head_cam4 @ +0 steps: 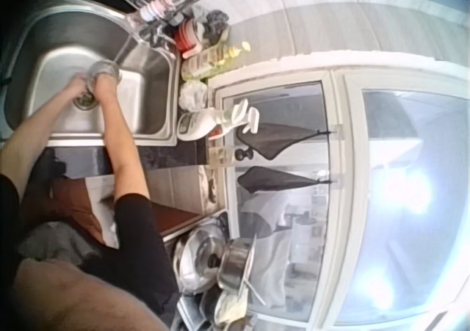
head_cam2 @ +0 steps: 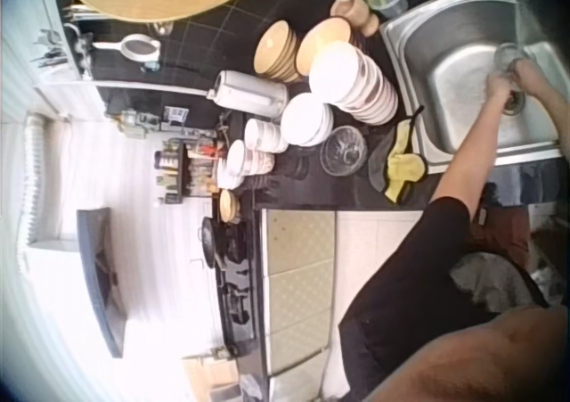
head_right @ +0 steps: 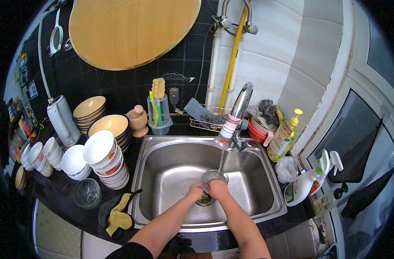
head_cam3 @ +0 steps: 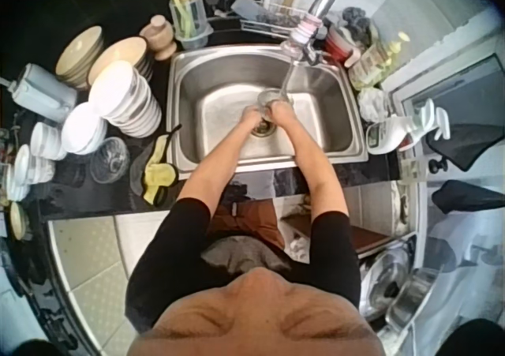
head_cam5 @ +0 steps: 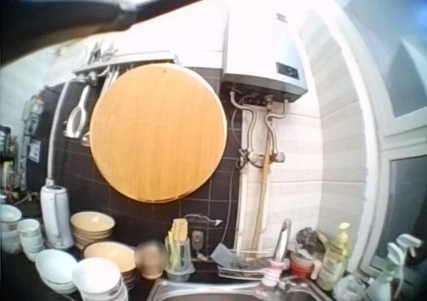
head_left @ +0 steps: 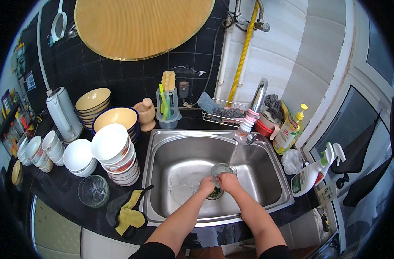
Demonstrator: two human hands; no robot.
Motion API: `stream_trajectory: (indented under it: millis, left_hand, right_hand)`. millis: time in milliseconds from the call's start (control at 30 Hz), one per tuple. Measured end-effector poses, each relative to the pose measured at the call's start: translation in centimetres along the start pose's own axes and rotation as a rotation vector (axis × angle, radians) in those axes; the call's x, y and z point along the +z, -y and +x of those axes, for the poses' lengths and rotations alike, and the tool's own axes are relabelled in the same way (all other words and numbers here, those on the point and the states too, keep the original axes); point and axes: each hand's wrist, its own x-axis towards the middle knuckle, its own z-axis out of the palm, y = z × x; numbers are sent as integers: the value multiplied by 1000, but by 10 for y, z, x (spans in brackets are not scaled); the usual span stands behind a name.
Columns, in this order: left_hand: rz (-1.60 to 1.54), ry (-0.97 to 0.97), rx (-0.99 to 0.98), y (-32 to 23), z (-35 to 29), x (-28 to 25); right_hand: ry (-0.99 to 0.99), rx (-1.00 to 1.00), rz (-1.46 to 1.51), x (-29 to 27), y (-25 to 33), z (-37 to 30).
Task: The person washes several clear glass bowls in a kitchen sink using a steel wool scrubber and running water. They scrub the interior and exterior of each bowl, rinse it thoroughly, and place it on the counter to the left of the sink. The process is repeated for multiple bowls.
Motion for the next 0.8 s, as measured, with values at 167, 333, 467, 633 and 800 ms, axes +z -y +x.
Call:
stream_trajectory:
  millis: [167,333,467,633,800]
  left_hand:
    - [124,69,61,-29,-21,-5]
    - [325,104,146,-23,-14,3]
    - [313,74,179,-6,-5,11]
    - [180,22,107,-25,-18,4]
    - [97,67,84,-14,-6,14]
  right_hand:
    - [-21,25,-12,-6,-3,-1]
    - [-105,68,62,-10,-18,-2]
    - [-112,134,119,-16,-25,-4]
    - [14,176,61,-25,-7,-8]
    - [54,111,-70,-15,-13,-9]
